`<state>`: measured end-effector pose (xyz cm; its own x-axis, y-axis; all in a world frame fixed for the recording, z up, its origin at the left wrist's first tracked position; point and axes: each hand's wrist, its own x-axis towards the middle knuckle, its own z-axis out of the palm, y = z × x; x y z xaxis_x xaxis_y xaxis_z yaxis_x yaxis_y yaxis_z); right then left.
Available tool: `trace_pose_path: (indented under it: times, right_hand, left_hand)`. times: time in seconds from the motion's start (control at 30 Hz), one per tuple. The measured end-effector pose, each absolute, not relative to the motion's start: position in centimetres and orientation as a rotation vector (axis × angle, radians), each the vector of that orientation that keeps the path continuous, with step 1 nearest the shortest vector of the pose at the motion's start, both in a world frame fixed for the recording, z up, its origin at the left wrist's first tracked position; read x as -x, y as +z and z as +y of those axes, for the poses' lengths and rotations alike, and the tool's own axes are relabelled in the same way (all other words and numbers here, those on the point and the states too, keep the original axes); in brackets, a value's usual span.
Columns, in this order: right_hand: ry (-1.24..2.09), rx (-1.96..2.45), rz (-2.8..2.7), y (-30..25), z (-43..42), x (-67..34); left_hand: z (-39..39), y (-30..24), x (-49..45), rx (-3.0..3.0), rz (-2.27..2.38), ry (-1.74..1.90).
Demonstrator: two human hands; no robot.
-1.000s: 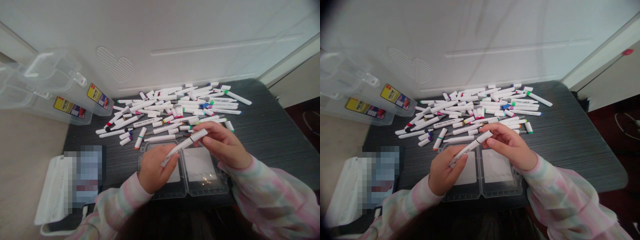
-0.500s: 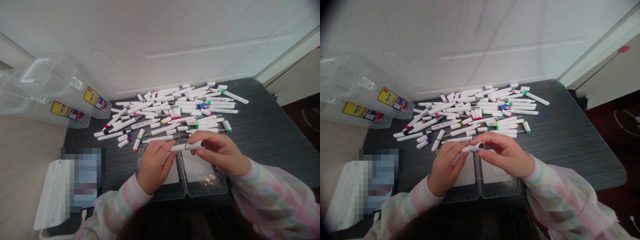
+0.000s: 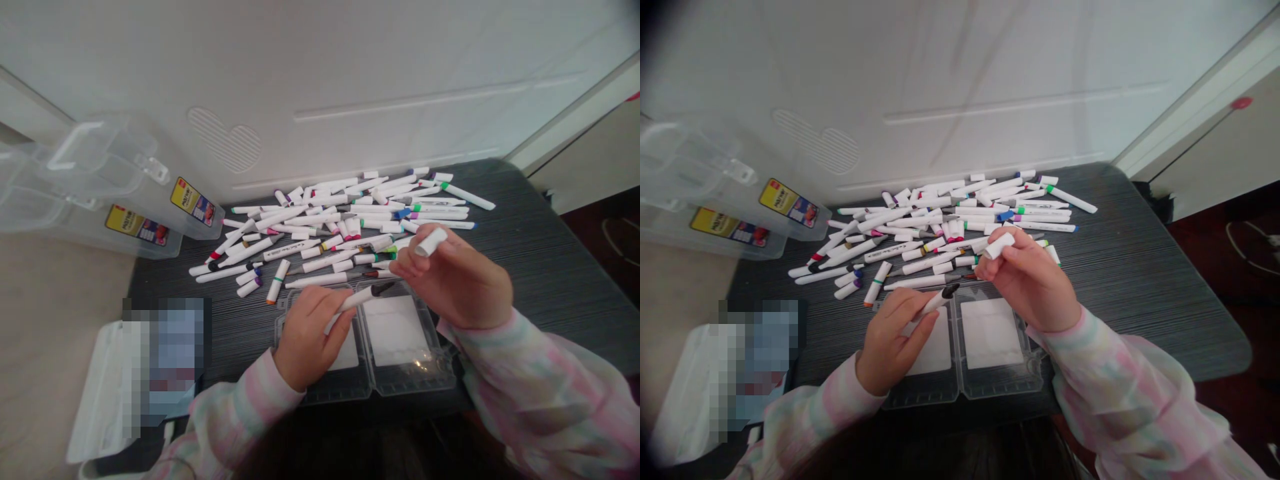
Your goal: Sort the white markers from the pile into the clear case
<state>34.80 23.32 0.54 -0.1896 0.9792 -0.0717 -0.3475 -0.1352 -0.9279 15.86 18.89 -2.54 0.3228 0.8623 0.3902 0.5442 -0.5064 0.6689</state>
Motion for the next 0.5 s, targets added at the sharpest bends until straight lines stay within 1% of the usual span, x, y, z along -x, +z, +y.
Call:
trace_pose_path:
  times: [0.1,0.3,0.37,0.5]
  right_hand:
    - [1.637,0.88,-0.938,0.4,23.4,-34.7]
    - [1.733,0.915,-0.871,-0.4,23.5,-34.5]
    - [1.743,0.92,-0.865,-0.6,23.5,-34.4]
    - [1.777,0.91,-0.865,-0.8,23.4,-34.5]
  left_hand:
    - [19.0,-2.5,-15.7,-1.896,1.217,0.967]
    - [19.7,-2.2,-15.1,-0.803,0.935,1.02]
    - [19.9,-2.0,-14.9,-0.631,0.888,1.029]
    - [19.9,-1.7,-14.9,-0.505,0.819,1.012]
